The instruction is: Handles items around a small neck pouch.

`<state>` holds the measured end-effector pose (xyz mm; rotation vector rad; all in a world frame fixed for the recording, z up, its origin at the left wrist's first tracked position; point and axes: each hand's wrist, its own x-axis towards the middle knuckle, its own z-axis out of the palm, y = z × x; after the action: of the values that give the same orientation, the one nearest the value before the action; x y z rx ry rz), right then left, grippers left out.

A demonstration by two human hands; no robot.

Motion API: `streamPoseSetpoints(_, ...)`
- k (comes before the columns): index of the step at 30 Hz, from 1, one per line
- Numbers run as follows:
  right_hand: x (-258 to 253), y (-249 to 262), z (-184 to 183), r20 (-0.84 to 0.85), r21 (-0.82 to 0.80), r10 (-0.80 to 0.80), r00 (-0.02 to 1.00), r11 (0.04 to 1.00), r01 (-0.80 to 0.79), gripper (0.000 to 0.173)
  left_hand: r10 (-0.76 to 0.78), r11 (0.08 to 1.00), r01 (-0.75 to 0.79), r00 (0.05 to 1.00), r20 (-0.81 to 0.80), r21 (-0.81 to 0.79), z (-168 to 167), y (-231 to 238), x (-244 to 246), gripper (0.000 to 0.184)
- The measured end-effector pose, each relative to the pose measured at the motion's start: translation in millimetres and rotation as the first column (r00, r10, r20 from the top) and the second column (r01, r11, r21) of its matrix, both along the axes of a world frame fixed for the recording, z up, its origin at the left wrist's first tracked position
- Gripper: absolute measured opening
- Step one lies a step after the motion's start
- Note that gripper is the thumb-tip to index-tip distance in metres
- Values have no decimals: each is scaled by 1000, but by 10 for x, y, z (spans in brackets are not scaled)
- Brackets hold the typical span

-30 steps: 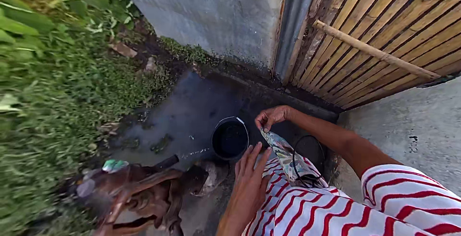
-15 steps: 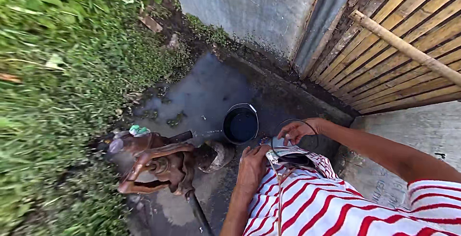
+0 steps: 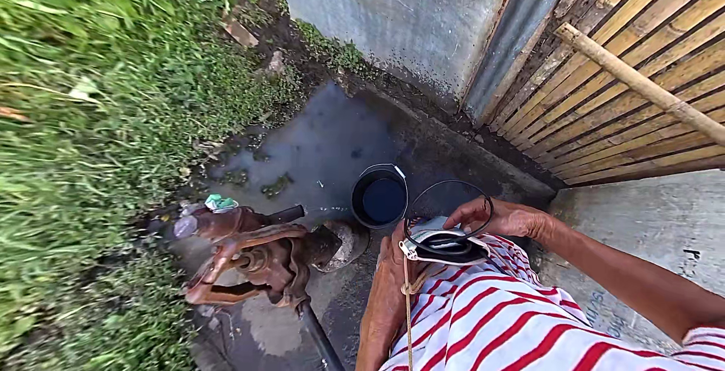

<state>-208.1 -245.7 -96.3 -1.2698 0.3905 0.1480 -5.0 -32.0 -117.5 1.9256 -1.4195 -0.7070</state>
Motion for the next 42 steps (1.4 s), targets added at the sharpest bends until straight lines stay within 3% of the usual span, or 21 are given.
streamPoseSetpoints(3,63,-46,-44,-28,-23,52,998,998,-52,27,-88,990,74,990,112,121,87,-7,-53,72)
streamPoseSetpoints(5,59,-127,-50,-56,-89,156,986,983,-160,30,-101,981,76,985,137,181,142,-35,-91,61)
streamPoseSetpoints(8,49,-312,123,-125,-346,311,942,877,-335,34,-110,969,85,989,98,231,112,-83,-97,43)
streamPoseSetpoints(10,33,-374,322,-197,-434,294,935,829,-352,26,-88,971,66,993,84,229,74,-88,-86,37)
streamPoseSetpoints(13,-39,-389,520,-197,-386,220,955,878,-282,18,-37,982,20,996,87,190,31,-91,-57,34)
streamPoseSetpoints(16,-81,-272,574,-117,-373,179,977,904,-210,29,-37,983,22,996,75,185,8,-89,-30,35)
streamPoseSetpoints(22,-74,-14,361,142,-654,78,987,756,35,19,-60,978,53,998,33,201,-39,-95,14,35)
streamPoseSetpoints(33,9,8,227,148,-603,105,983,798,5,15,-62,990,64,998,-21,124,-213,-40,79,28)
streamPoseSetpoints(42,126,59,230,103,-633,96,990,774,-9,20,-83,992,107,951,-298,66,-376,36,212,36)
